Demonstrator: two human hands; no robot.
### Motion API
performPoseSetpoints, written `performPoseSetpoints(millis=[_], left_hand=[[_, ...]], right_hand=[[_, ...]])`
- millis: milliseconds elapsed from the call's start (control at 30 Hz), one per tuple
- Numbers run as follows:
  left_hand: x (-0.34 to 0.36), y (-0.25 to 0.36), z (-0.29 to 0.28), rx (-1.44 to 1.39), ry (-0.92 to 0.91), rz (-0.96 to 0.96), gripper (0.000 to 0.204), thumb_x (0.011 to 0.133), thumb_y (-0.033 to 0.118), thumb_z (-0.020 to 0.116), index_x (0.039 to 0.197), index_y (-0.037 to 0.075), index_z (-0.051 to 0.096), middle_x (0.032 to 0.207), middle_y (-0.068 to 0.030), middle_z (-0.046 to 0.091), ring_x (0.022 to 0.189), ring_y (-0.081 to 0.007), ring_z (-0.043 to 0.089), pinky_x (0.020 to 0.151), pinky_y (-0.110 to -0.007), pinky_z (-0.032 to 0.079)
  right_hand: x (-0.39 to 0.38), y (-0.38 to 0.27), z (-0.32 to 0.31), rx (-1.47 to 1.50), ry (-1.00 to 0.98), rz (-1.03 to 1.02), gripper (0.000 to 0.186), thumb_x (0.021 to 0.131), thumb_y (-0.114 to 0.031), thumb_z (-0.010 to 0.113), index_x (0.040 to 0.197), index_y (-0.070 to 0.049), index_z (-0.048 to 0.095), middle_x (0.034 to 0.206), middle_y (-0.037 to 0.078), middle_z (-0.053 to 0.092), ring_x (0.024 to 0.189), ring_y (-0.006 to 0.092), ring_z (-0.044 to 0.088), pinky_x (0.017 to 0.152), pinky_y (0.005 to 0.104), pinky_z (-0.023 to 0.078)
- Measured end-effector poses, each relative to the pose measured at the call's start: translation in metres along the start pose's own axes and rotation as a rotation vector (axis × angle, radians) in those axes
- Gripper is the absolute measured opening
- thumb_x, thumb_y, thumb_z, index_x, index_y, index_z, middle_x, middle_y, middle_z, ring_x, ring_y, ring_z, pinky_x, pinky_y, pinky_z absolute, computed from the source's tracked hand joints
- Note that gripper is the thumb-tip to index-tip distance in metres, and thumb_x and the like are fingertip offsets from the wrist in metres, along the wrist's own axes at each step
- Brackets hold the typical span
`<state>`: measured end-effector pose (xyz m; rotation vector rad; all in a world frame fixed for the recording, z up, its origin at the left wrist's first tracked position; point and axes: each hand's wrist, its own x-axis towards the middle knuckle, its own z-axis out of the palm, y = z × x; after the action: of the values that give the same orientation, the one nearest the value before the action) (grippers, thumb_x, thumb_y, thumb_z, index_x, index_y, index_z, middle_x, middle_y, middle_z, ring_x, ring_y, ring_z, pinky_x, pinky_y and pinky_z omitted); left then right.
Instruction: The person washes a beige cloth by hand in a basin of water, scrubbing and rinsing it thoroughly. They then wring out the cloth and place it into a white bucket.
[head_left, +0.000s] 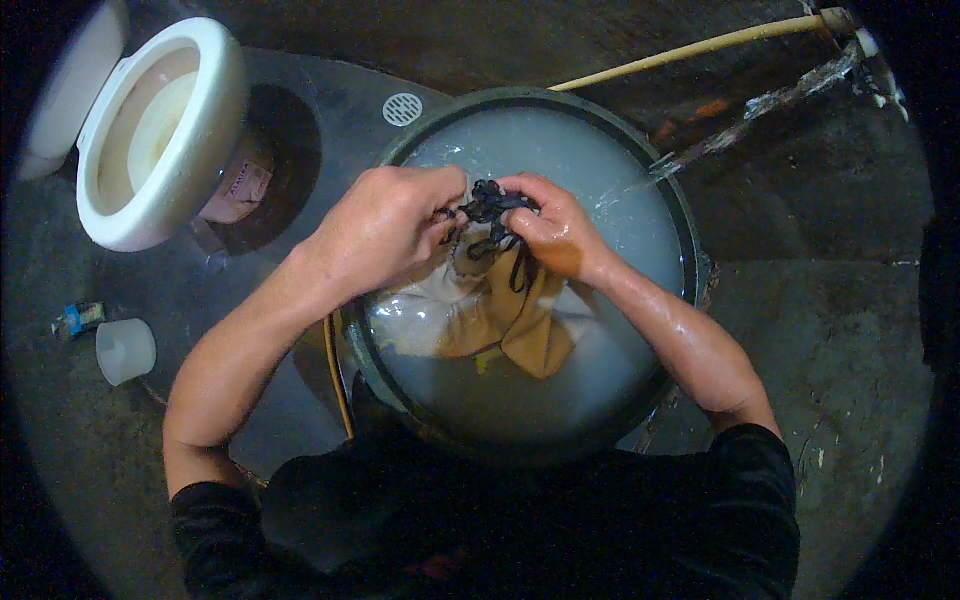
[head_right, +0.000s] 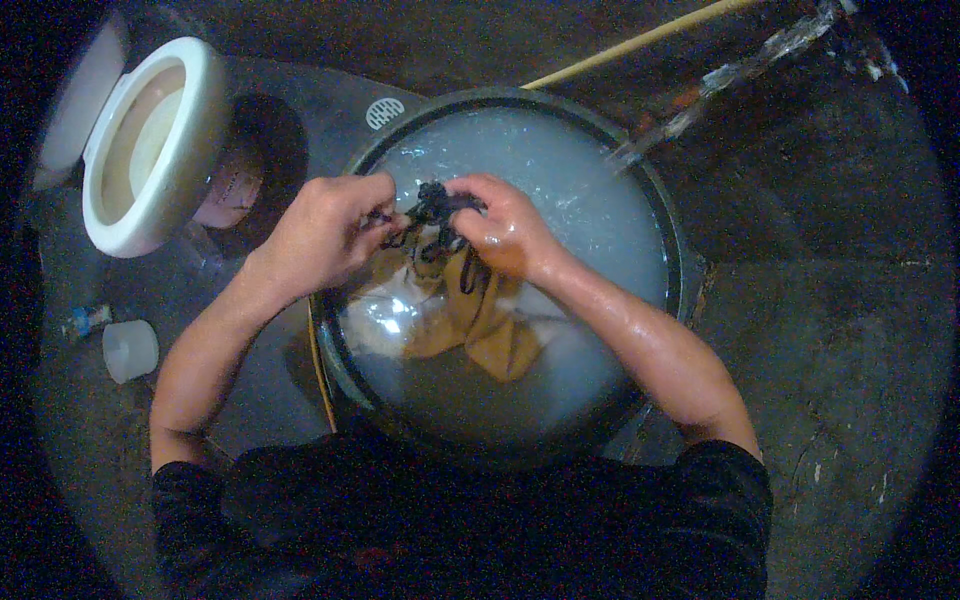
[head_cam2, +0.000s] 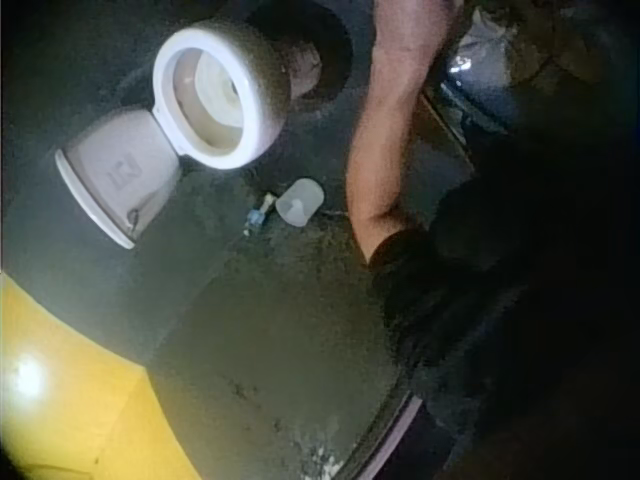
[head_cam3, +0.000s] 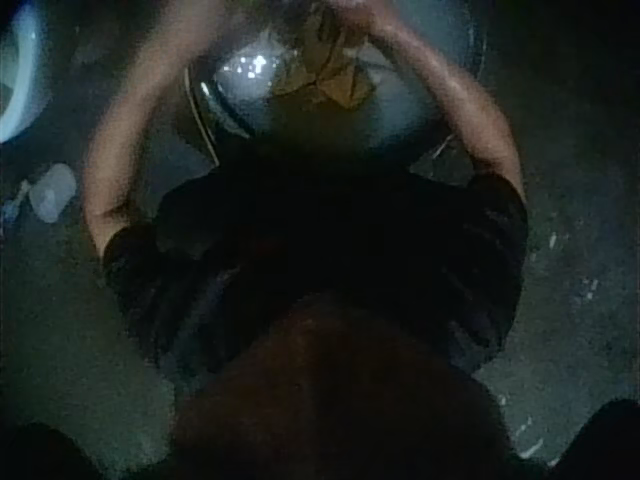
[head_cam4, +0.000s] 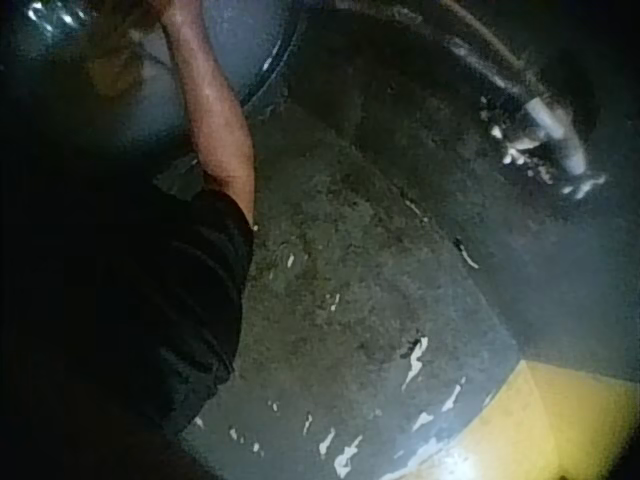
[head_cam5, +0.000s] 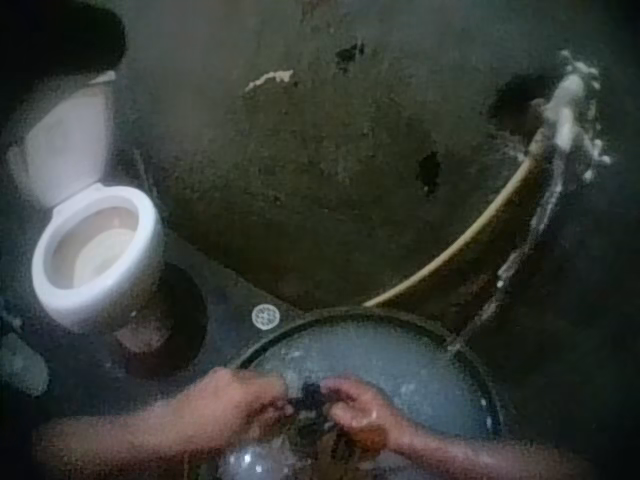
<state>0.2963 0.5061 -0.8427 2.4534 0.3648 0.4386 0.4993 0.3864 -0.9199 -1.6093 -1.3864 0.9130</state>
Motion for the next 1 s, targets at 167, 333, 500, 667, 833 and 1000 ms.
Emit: performPoseSetpoints(millis=[167,333,500,667,833,1000], left_hand=[[0.009,0.006,-0.013,0.037,-0.166,0.075,0.015,0.071,-0.002,0.063,0.08,0.001,0.051,0.071,-0.0184,0.059,0.071,-0.0396,0.061,0.061,-0.044,0.047],[0.014,0.01,-0.018,0.108,-0.249,0.155,0.017,0.068,-0.005,0.06,0.081,0.001,0.052,0.074,-0.0188,0.058,0.074,-0.0411,0.06,0.063,-0.045,0.047],[0.015,0.009,-0.03,-0.046,-0.391,0.089,0.019,0.069,-0.005,0.061,0.079,0.001,0.046,0.066,-0.0128,0.05,0.063,-0.0293,0.055,0.059,-0.039,0.044],[0.0,0.012,-0.065,-0.394,-0.379,-0.287,0.03,0.078,-0.001,0.064,0.07,0.005,0.035,0.063,-0.0002,0.036,0.06,-0.0102,0.037,0.053,-0.029,0.035],[-0.021,0.049,-0.107,-0.474,-0.343,-0.42,0.038,0.082,0.002,0.064,0.067,0.009,0.03,0.063,0.004,0.034,0.06,-0.0068,0.034,0.052,-0.025,0.032],[-0.059,0.065,-0.141,-0.583,-0.19,-0.426,0.038,0.081,-0.003,0.063,0.067,0.011,0.029,0.062,-0.0002,0.042,0.06,-0.0095,0.043,0.053,-0.024,0.036]], right_hand=[[0.001,-0.003,-0.001,-0.111,-0.019,-0.081,0.037,0.077,-0.01,0.055,0.113,-0.001,0.062,0.104,0.014,0.061,0.1,0.0257,0.058,0.091,0.0336,0.044],[0.0,-0.012,-0.001,-0.121,-0.012,-0.086,0.036,0.077,-0.015,0.055,0.109,-0.002,0.064,0.101,0.017,0.062,0.098,0.0312,0.058,0.089,0.0375,0.046],[0.001,-0.009,-0.001,-0.165,-0.007,-0.151,0.037,0.077,-0.019,0.055,0.109,-0.002,0.064,0.1,0.018,0.062,0.095,0.0342,0.058,0.086,0.0398,0.047],[0.005,-0.004,-0.006,-0.208,0.0,-0.131,0.037,0.078,-0.012,0.054,0.113,-0.002,0.062,0.101,0.015,0.061,0.097,0.0291,0.059,0.087,0.0364,0.046],[0.005,0.009,-0.013,-0.21,0.03,-0.108,0.035,0.079,-0.01,0.052,0.112,-0.001,0.062,0.103,0.016,0.061,0.098,0.0312,0.058,0.088,0.0371,0.045],[0.0,0.022,-0.02,-0.238,0.057,-0.139,0.034,0.08,-0.011,0.051,0.111,0.0,0.062,0.106,0.018,0.061,0.101,0.0337,0.057,0.09,0.0389,0.045]])
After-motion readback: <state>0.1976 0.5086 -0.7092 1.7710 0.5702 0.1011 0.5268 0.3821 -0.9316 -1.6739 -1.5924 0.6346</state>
